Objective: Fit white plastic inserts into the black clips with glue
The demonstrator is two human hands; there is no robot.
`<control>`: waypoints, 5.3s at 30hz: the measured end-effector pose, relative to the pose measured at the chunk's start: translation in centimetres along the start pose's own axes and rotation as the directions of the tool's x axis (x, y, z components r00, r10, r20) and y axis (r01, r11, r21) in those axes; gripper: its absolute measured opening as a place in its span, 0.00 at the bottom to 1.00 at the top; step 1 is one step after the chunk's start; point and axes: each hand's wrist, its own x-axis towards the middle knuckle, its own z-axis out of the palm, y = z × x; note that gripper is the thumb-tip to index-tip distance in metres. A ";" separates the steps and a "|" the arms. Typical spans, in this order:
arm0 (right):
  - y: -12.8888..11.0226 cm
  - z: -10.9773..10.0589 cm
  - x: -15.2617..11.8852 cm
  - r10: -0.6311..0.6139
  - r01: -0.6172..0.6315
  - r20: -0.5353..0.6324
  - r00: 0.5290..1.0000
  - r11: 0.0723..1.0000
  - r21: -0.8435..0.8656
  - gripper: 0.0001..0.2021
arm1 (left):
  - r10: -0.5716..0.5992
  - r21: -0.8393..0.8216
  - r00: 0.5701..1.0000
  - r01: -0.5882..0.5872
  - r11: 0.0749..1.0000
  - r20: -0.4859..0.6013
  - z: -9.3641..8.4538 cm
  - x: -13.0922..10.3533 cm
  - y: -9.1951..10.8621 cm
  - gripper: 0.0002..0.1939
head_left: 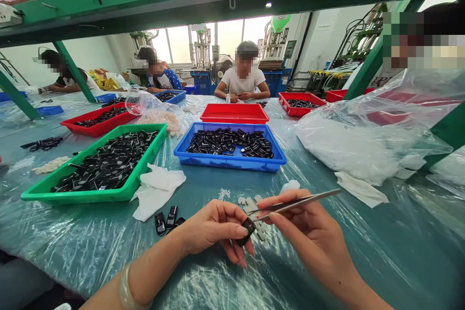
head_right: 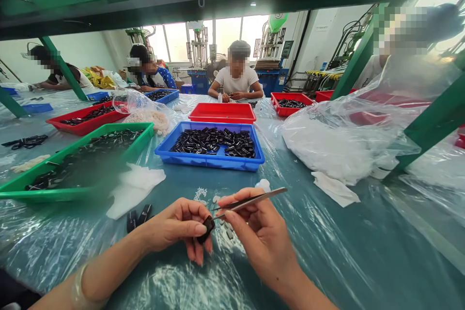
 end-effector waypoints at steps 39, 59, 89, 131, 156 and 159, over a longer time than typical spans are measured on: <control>1.0 -1.0 0.4 -0.073 0.091 0.139 0.988 0.988 -0.129 0.06 | 0.030 -0.054 0.998 -0.033 0.998 -0.057 0.5 -0.1 0.4 0.13; 0.8 -1.4 1.5 0.254 -0.244 -0.081 0.964 0.964 0.108 0.11 | -0.029 0.049 0.973 0.041 0.998 -0.227 1.8 0.4 -0.2 0.17; 1.5 -0.2 1.1 0.390 -0.386 0.007 0.921 0.909 0.160 0.13 | -0.059 0.075 0.964 0.081 0.994 -0.259 2.2 0.6 -0.3 0.19; -0.3 -2.2 1.8 0.129 -0.162 -0.136 0.982 0.949 -0.271 0.10 | -0.037 0.028 0.968 0.045 0.999 -0.248 2.3 0.4 0.1 0.15; 0.1 -2.3 0.7 0.447 0.044 0.101 0.889 0.136 -0.990 0.09 | 0.015 0.122 0.957 0.021 0.992 -0.290 2.0 0.2 -0.3 0.20; -0.5 -1.5 0.8 0.259 0.078 0.206 0.944 0.430 -0.899 0.14 | 0.016 0.128 0.948 0.026 0.991 -0.318 1.8 0.1 -0.9 0.23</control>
